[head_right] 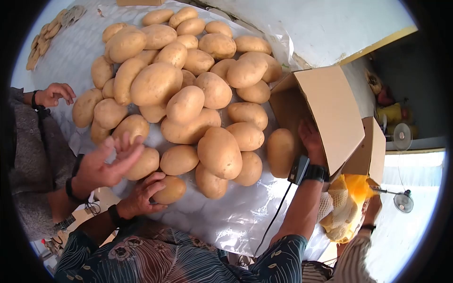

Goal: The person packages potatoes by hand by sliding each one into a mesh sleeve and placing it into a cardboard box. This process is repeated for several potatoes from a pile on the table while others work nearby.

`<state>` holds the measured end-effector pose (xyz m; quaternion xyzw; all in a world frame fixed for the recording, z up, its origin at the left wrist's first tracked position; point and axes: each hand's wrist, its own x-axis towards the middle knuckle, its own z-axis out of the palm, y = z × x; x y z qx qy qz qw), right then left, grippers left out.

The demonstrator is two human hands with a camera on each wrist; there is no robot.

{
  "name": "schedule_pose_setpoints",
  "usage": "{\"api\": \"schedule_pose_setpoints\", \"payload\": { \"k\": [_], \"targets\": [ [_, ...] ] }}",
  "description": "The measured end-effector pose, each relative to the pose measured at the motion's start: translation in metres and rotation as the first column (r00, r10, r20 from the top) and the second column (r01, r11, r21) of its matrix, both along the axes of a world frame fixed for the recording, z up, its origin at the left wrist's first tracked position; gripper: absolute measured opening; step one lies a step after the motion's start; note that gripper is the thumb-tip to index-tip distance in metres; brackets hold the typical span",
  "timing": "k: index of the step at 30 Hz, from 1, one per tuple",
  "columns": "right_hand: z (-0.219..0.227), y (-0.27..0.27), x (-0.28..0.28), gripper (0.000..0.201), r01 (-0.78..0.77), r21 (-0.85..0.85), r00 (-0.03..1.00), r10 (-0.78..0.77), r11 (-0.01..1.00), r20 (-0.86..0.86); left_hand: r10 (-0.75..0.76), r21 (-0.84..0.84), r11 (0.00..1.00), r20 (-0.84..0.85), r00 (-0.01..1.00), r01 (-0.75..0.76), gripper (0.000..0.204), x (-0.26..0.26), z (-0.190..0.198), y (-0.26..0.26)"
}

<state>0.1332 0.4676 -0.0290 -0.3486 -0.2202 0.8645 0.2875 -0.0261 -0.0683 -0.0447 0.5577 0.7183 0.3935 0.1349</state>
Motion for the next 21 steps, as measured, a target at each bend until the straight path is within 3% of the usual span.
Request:
{"api": "schedule_pose_setpoints", "payload": {
  "k": [5, 7, 8, 10, 13, 16, 19, 20, 21],
  "targets": [
    [-0.075, 0.104, -0.012, 0.042, -0.195, -0.134, 0.965, 0.165, 0.972, -0.205, 0.020, -0.063, 0.998, 0.009, 1.000, -0.019, 0.067, 0.000, 0.001, -0.001],
    [-0.095, 0.118, -0.027, 0.042, -0.278, -0.216, 0.929, 0.205, 0.936, -0.309, 0.016, -0.080, 0.997, -0.001, 1.000, -0.016, 0.067, -0.001, 0.002, -0.001],
    [-0.100, 0.125, -0.024, 0.040, -0.200, -0.184, 0.954, 0.148, 0.962, -0.261, 0.017, -0.083, 0.996, -0.003, 1.000, -0.017, 0.066, -0.001, 0.002, -0.001],
    [-0.086, 0.115, -0.024, 0.037, -0.044, -0.108, 0.986, 0.025, 0.993, -0.168, 0.010, -0.089, 0.996, 0.003, 1.000, -0.010, 0.066, -0.001, 0.002, -0.003],
    [-0.071, 0.091, -0.022, 0.034, 0.083, -0.245, 0.962, -0.142, 0.966, -0.234, -0.008, -0.077, 0.997, 0.013, 1.000, 0.009, 0.065, -0.004, 0.002, -0.002],
    [0.004, -0.008, -0.029, 0.026, 0.154, 0.107, 0.987, -0.148, 0.982, -0.058, -0.014, -0.062, 0.998, 0.005, 1.000, 0.014, 0.067, -0.003, 0.000, -0.002],
    [0.026, -0.045, -0.009, 0.019, -0.143, 0.356, 0.951, 0.028, 0.924, 0.309, -0.004, -0.064, 0.998, -0.001, 1.000, 0.004, 0.070, -0.002, -0.001, -0.002],
    [0.031, -0.063, -0.009, 0.015, -0.059, 0.242, 0.937, -0.030, 0.969, 0.349, 0.000, -0.054, 0.999, -0.003, 1.000, 0.000, 0.070, -0.002, 0.000, -0.001],
    [0.031, -0.068, 0.004, 0.014, -0.084, 0.185, 0.950, 0.023, 0.979, 0.313, 0.002, -0.044, 0.999, -0.007, 1.000, -0.002, 0.071, -0.003, 0.001, 0.000]
  ]
}}
